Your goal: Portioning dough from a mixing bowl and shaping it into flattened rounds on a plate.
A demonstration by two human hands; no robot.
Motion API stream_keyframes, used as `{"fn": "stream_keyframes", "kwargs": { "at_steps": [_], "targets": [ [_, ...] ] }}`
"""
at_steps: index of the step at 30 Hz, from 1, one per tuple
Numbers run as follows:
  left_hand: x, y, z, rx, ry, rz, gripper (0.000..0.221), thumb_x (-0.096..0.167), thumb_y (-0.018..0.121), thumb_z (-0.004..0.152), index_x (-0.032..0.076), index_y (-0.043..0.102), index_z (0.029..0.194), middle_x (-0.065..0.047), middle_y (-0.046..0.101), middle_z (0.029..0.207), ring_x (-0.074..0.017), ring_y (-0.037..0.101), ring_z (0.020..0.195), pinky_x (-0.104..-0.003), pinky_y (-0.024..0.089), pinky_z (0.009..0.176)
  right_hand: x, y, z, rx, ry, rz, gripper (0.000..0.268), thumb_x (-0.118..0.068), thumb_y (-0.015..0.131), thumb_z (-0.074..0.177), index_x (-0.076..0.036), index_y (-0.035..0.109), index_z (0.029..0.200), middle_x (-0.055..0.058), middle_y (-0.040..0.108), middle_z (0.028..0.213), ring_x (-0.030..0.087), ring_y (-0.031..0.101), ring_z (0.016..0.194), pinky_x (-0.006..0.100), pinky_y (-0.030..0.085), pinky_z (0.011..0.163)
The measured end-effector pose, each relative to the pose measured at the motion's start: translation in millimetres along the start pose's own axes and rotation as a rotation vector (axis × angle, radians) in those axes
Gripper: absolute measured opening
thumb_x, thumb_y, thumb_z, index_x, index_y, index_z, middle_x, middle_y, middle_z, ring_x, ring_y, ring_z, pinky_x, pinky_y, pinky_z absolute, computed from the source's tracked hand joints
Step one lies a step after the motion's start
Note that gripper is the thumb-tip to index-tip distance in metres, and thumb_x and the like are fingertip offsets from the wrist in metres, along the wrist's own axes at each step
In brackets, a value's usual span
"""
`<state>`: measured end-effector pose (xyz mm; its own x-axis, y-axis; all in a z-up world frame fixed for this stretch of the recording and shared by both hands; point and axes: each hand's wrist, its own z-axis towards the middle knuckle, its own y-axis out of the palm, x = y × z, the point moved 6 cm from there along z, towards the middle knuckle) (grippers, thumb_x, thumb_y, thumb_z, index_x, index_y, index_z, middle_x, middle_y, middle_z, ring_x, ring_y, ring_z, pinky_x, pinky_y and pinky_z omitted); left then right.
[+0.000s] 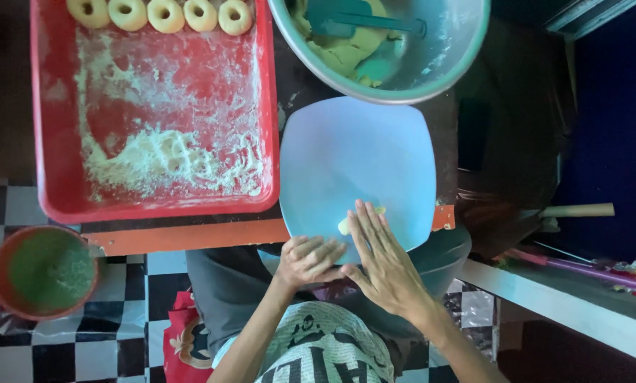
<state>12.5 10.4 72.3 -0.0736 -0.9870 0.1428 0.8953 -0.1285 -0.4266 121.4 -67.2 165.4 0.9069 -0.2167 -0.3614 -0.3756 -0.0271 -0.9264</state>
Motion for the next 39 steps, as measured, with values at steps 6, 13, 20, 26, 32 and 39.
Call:
{"fn": "stream_keyframes", "kwargs": {
  "at_steps": [6,13,20,26,32,39],
  "targets": [
    [-5,7,-6,0.069,0.003,-0.003,0.040,0.064,0.064,0.097,0.026,0.064,0.085,0.006,0.070,0.102,-0.0087,0.063,0.087,-0.030,0.037,0.104,22,21,32,-0.097,0.066,-0.006,0.089,-0.067,0.006,0.101,-0.003,0.000,0.164,0.022,-0.004,0.171,0.034,-0.001,0.161,0.050,0.002,0.130],
    [3,22,-30,0.193,-0.193,0.029,0.030,0.060,0.068,0.089,0.031,0.075,0.085,0.009,0.075,0.104,-0.0097,0.062,0.097,-0.029,0.048,0.104,41,32,93,0.104,-0.013,-0.139,0.092,-0.069,0.012,0.102,-0.002,0.020,0.166,0.027,0.008,0.172,0.041,0.008,0.159,0.054,0.010,0.127],
    [6,25,-27,0.185,-0.262,0.080,0.039,0.065,0.065,0.086,0.031,0.077,0.103,0.012,0.069,0.111,-0.0070,0.057,0.099,-0.031,0.042,0.113,54,22,182,0.224,-0.055,-0.170,0.110,-0.081,-0.005,0.093,-0.004,0.021,0.168,0.028,0.006,0.171,0.042,0.004,0.160,0.051,0.007,0.131],
    [-2,19,-9,0.177,-0.251,0.117,0.042,0.059,0.054,0.096,0.029,0.076,0.115,0.011,0.065,0.121,-0.0032,0.051,0.104,-0.027,0.037,0.118,55,13,230,0.318,-0.139,-0.080,0.110,-0.083,-0.002,0.094,-0.007,0.019,0.170,0.020,0.009,0.174,0.038,0.009,0.163,0.048,0.017,0.135],
    [4,21,-29,0.228,-0.223,0.057,0.043,0.069,0.074,0.079,0.031,0.080,0.099,0.011,0.074,0.106,-0.0075,0.062,0.089,-0.028,0.048,0.100,46,9,220,0.328,-0.169,-0.119,0.109,-0.081,-0.002,0.096,-0.002,0.018,0.168,0.021,0.010,0.173,0.039,0.013,0.162,0.048,0.018,0.134],
    [-1,8,-12,0.170,-0.213,0.031,0.041,0.067,0.076,0.080,0.029,0.080,0.097,0.011,0.073,0.101,-0.0096,0.059,0.095,-0.029,0.048,0.103,26,-2,179,0.271,-0.161,-0.221,0.101,-0.073,0.001,0.100,0.000,0.025,0.166,0.023,0.011,0.172,0.037,0.010,0.160,0.048,0.014,0.131]
  ]
}}
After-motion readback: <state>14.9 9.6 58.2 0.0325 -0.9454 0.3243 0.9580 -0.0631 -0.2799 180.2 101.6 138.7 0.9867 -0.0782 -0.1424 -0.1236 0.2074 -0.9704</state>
